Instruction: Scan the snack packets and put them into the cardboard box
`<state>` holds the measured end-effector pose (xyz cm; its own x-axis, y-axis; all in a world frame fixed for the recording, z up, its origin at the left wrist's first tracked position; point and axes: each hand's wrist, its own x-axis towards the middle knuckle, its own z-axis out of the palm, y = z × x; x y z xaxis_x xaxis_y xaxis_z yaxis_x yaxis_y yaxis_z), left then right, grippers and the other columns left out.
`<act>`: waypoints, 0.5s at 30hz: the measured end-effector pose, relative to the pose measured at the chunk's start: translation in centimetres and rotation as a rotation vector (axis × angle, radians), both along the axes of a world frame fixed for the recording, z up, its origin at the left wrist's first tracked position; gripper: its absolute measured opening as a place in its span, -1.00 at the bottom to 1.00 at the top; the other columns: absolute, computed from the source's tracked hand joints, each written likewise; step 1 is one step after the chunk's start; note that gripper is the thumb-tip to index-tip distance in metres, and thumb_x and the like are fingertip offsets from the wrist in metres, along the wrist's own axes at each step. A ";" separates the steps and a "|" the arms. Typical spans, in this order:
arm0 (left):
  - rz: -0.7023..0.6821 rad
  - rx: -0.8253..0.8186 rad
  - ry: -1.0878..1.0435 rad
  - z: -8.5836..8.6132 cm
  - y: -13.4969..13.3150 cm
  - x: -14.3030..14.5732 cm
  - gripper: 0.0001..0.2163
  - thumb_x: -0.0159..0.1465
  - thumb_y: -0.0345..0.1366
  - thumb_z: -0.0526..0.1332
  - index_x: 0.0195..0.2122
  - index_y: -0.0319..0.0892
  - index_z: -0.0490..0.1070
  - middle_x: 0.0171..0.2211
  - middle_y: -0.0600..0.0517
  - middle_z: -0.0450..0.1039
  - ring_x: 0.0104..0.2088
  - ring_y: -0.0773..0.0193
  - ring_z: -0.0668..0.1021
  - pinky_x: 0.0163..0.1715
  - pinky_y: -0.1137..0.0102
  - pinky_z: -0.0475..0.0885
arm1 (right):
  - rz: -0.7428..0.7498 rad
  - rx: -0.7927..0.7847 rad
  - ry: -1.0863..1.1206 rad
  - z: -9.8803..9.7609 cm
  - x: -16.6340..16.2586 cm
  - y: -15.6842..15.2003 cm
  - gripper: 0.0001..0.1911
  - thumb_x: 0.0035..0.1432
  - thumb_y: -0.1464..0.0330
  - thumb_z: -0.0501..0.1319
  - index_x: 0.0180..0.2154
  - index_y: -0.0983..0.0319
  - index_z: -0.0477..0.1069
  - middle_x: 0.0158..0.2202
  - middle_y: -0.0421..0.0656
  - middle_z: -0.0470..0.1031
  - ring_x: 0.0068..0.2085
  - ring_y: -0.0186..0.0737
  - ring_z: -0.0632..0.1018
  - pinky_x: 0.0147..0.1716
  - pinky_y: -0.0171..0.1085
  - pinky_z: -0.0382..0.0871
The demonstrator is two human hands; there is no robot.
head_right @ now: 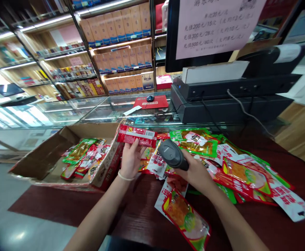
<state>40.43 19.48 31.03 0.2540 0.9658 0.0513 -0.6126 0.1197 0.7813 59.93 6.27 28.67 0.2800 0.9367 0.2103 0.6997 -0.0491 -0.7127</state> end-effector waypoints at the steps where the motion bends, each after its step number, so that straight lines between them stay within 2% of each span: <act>1: 0.033 0.094 0.063 1.6 -0.4 -0.7 -0.74 0.16 -0.24 0.34 -0.15 -0.13 0.37 -0.17 0.03 0.53 -0.19 0.30 0.59 -0.10 0.34 0.48 | -0.008 0.010 0.009 -0.2 0.1 0.1 -0.52 0.05 0.21 0.26 0.03 0.14 0.34 -0.15 -0.14 0.59 -0.19 -0.03 0.59 -0.23 -0.18 0.43; 4: 0.180 0.468 0.269 6.0 -1.1 -3.9 -0.75 0.18 -0.24 0.33 -0.14 -0.15 0.39 -0.20 0.01 0.54 -0.21 0.31 0.58 -0.14 0.38 0.49 | 0.019 0.032 0.066 -0.8 0.4 0.4 -0.52 0.10 0.17 0.24 0.05 0.13 0.32 -0.05 -0.10 0.56 -0.09 -0.01 0.56 -0.14 -0.18 0.41; 7: 0.302 0.708 0.477 8.6 -0.7 -8.6 -0.74 0.19 -0.26 0.31 -0.11 -0.14 0.38 -0.18 0.01 0.56 -0.21 0.31 0.59 -0.15 0.40 0.49 | 0.020 0.020 0.098 -1.0 0.4 0.6 -0.47 0.12 0.14 0.22 0.11 0.12 0.29 0.04 -0.07 0.51 -0.01 0.03 0.52 -0.09 -0.18 0.40; 10: 0.528 0.792 0.831 9.2 0.7 -13.8 -0.74 0.23 -0.21 0.28 -0.08 -0.15 0.39 -0.19 0.00 0.57 -0.26 0.30 0.60 -0.21 0.39 0.50 | -0.022 -0.025 0.093 -1.1 0.4 0.7 -0.43 0.08 0.11 0.24 0.11 0.12 0.29 0.03 -0.06 0.52 -0.02 0.06 0.53 -0.09 -0.14 0.40; 13: 0.850 0.826 1.364 8.5 2.9 -18.6 -0.73 0.28 -0.20 0.21 -0.01 -0.11 0.42 -0.20 0.00 0.58 -0.24 0.22 0.59 -0.20 0.32 0.47 | -0.050 -0.042 0.074 -1.0 0.2 0.9 -0.43 0.04 0.08 0.25 0.08 0.11 0.32 0.01 -0.07 0.53 -0.04 0.07 0.54 -0.12 -0.14 0.41; 15: 0.887 0.874 1.642 7.6 4.3 -21.0 -0.71 0.30 -0.29 0.16 0.04 -0.07 0.43 -0.11 -0.03 0.56 -0.14 0.14 0.57 -0.13 0.24 0.45 | -0.058 -0.038 0.068 -0.8 0.1 0.9 -0.42 0.03 0.05 0.25 0.07 0.11 0.34 -0.01 -0.07 0.54 -0.05 0.07 0.54 -0.14 -0.16 0.42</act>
